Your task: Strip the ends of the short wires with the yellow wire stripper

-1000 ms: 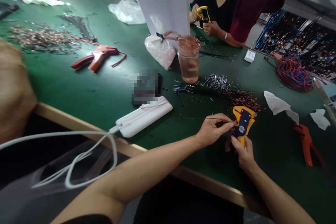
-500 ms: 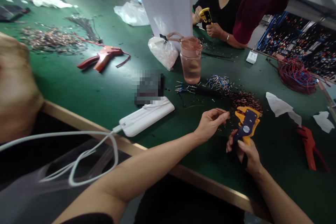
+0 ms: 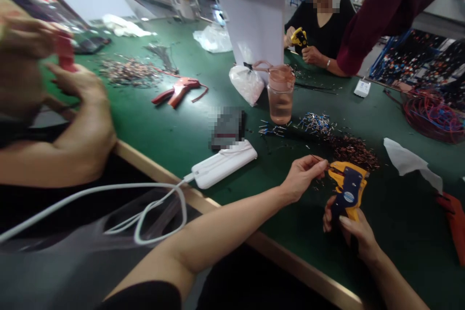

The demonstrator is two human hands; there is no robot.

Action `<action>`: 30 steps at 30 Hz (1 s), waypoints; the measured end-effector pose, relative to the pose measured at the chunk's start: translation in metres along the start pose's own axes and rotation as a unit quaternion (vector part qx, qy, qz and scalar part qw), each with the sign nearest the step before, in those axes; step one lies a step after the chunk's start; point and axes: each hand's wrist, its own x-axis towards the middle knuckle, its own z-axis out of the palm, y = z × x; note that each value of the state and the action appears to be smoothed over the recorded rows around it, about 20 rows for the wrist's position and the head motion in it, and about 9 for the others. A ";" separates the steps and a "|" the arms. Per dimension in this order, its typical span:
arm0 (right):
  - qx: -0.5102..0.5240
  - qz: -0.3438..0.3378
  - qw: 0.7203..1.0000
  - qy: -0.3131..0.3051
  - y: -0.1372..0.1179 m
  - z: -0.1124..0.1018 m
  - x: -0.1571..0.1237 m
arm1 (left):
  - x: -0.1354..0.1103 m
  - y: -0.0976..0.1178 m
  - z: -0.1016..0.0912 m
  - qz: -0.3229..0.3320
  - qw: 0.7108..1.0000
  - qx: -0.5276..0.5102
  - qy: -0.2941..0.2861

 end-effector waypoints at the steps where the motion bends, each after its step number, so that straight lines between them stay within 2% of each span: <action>1: 0.001 0.004 1.000 0.009 0.001 0.000 -0.001 | 0.000 -0.001 0.000 -0.006 1.000 -0.002 -0.004; 5: 0.003 0.011 0.999 0.034 0.004 -0.003 -0.003 | 0.001 -0.003 0.001 -0.038 0.999 -0.018 -0.022; 16: -0.012 0.022 0.996 0.090 0.007 -0.003 -0.005 | 0.002 -0.003 0.000 -0.056 0.997 -0.043 -0.031; 23: -0.029 -0.004 0.994 0.105 0.016 -0.006 -0.003 | 0.005 0.002 -0.002 -0.029 0.999 -0.030 -0.025; 25: -0.025 -0.020 0.995 0.097 0.018 -0.007 -0.002 | 0.006 0.004 -0.003 -0.014 1.000 -0.024 -0.015; 30: 0.004 -0.016 1.000 0.025 0.013 -0.005 0.001 | 0.008 0.004 -0.006 -0.005 1.000 -0.003 -0.003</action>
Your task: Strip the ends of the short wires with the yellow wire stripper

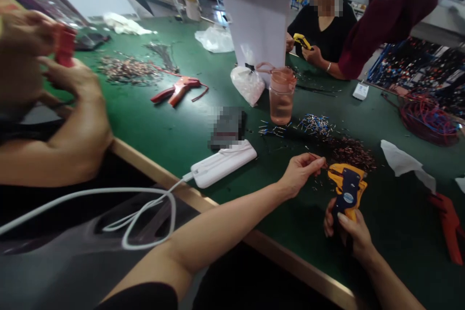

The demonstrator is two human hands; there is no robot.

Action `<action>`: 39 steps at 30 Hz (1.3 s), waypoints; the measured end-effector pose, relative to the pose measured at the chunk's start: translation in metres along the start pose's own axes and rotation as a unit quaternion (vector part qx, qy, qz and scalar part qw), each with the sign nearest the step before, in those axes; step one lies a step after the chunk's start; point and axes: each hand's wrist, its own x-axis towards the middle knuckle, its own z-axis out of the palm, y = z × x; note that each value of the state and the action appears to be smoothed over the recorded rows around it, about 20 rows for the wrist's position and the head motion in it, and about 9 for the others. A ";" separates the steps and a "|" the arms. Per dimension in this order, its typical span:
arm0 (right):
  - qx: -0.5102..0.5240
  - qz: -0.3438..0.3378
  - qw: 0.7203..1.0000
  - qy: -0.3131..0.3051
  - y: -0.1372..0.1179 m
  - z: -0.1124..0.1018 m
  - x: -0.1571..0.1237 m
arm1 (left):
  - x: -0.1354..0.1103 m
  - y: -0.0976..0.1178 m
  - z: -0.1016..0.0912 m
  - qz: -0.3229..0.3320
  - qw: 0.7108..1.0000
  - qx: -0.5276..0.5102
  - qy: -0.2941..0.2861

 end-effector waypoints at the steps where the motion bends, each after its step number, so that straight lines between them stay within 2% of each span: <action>1: 0.006 0.000 1.000 -0.010 -0.002 0.000 0.000 | 0.000 -0.001 0.000 0.000 1.000 0.000 0.003; 8: 0.025 -0.001 0.999 -0.040 0.000 -0.001 0.001 | -0.002 -0.002 0.002 -0.013 1.000 -0.020 0.001; 15: 0.010 0.002 1.000 0.025 -0.001 0.006 -0.002 | -0.004 -0.002 0.002 -0.020 0.999 -0.027 -0.007; 18: -0.010 -0.001 0.999 0.032 -0.001 0.007 -0.004 | -0.005 -0.001 0.002 -0.017 0.999 -0.025 -0.014; 24: -0.006 -0.020 1.000 0.018 0.005 0.006 -0.003 | -0.005 0.002 0.005 -0.012 0.999 -0.036 -0.011; 31: 0.055 -0.051 0.997 0.000 -0.006 0.010 0.002 | -0.001 0.004 0.002 0.008 0.999 -0.024 0.026; 39: 0.063 -0.005 0.997 -0.038 -0.014 0.009 0.001 | 0.000 0.002 0.000 0.004 0.999 -0.014 0.049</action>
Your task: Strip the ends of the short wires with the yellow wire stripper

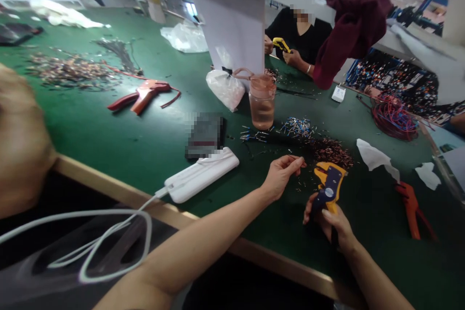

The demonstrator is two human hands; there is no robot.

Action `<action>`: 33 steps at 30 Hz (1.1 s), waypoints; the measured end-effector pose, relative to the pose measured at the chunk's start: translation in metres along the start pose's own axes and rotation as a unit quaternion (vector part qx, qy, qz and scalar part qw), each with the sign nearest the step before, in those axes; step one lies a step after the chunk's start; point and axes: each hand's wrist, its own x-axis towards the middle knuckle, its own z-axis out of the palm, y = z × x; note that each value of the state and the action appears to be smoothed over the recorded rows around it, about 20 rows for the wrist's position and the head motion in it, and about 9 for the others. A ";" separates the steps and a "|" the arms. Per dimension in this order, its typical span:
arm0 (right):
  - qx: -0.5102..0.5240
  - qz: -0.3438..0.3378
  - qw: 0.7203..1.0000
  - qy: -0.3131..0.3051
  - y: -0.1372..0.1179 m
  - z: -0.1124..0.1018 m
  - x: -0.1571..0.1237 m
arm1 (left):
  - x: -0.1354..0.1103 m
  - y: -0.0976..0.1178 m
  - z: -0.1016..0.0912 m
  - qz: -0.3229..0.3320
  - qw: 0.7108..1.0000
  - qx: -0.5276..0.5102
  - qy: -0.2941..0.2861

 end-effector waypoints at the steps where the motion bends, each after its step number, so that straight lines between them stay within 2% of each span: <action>1: 0.007 0.011 1.000 -0.007 -0.001 0.001 -0.001 | 0.000 0.000 0.000 -0.001 1.000 -0.004 -0.001; 6: 0.031 0.028 0.999 -0.012 -0.001 0.004 -0.005 | -0.002 0.003 0.002 -0.015 1.000 -0.002 -0.023; 12: 0.055 0.032 0.998 -0.009 0.011 -0.002 -0.006 | -0.001 0.002 0.002 -0.024 0.999 0.005 -0.032; 21: 0.031 0.023 0.999 -0.001 0.020 -0.007 -0.006 | 0.000 -0.004 -0.001 -0.051 0.998 0.020 -0.030; 29: 0.099 0.039 0.994 -0.010 0.032 -0.009 -0.004 | -0.004 0.003 0.000 -0.071 0.997 0.017 -0.021; 33: 0.106 0.046 0.993 -0.003 0.029 -0.002 -0.003 | -0.005 0.005 0.000 -0.083 0.996 0.017 -0.027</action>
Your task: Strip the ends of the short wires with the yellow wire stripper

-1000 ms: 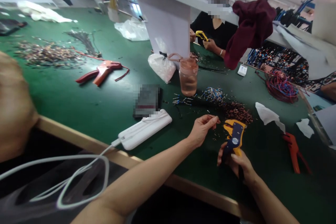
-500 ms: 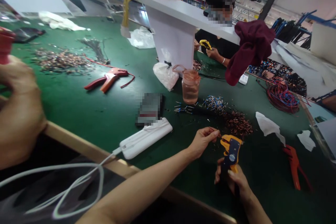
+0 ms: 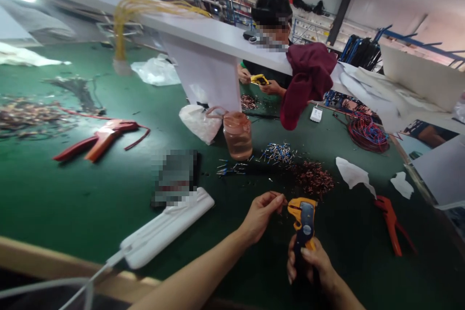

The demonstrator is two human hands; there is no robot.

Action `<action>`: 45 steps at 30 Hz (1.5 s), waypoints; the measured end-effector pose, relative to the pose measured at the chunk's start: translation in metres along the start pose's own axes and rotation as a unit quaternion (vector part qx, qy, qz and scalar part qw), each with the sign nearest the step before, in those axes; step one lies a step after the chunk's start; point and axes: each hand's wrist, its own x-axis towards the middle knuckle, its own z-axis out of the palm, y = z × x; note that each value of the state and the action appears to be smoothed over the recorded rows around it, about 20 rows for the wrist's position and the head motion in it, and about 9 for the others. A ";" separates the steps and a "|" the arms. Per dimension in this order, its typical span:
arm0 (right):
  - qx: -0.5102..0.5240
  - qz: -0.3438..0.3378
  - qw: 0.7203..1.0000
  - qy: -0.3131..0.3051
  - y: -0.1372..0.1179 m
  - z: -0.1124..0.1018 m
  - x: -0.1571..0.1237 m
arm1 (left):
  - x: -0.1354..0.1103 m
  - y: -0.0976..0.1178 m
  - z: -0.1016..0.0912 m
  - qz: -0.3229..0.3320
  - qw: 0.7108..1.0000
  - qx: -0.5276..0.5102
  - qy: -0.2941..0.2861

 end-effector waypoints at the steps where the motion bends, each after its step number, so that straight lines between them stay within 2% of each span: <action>1: -0.003 0.002 1.000 0.003 -0.001 0.003 -0.001 | 0.000 0.000 0.000 -0.002 1.000 -0.001 -0.003; 7: -0.003 -0.024 1.000 0.016 -0.001 0.011 -0.005 | -0.002 0.000 0.001 -0.001 1.000 0.012 -0.015; 15: -0.014 -0.058 0.995 0.074 0.016 0.002 0.004 | -0.001 -0.003 -0.001 0.023 0.999 0.030 -0.004; 25: 0.032 -0.074 0.995 0.059 0.004 0.005 0.003 | 0.004 0.001 -0.002 0.036 0.998 0.020 0.046; 30: -0.015 -0.139 0.985 0.102 -0.006 0.003 0.002 | 0.006 -0.002 -0.002 0.066 0.995 0.041 0.062; 34: -0.089 -0.156 0.974 0.137 -0.011 0.003 0.001 | 0.007 -0.006 -0.003 0.073 0.993 0.053 0.074; 38: -0.162 -0.148 0.960 0.172 -0.008 0.008 0.002 | 0.004 -0.007 -0.002 0.085 0.991 0.067 0.072; 42: -0.195 -0.116 0.956 0.186 -0.009 0.018 0.007 | -0.001 -0.006 0.000 0.087 0.991 0.084 0.058; 45: -0.222 -0.117 0.949 0.189 -0.016 0.027 0.011 | -0.005 -0.006 0.002 0.080 0.992 0.090 0.045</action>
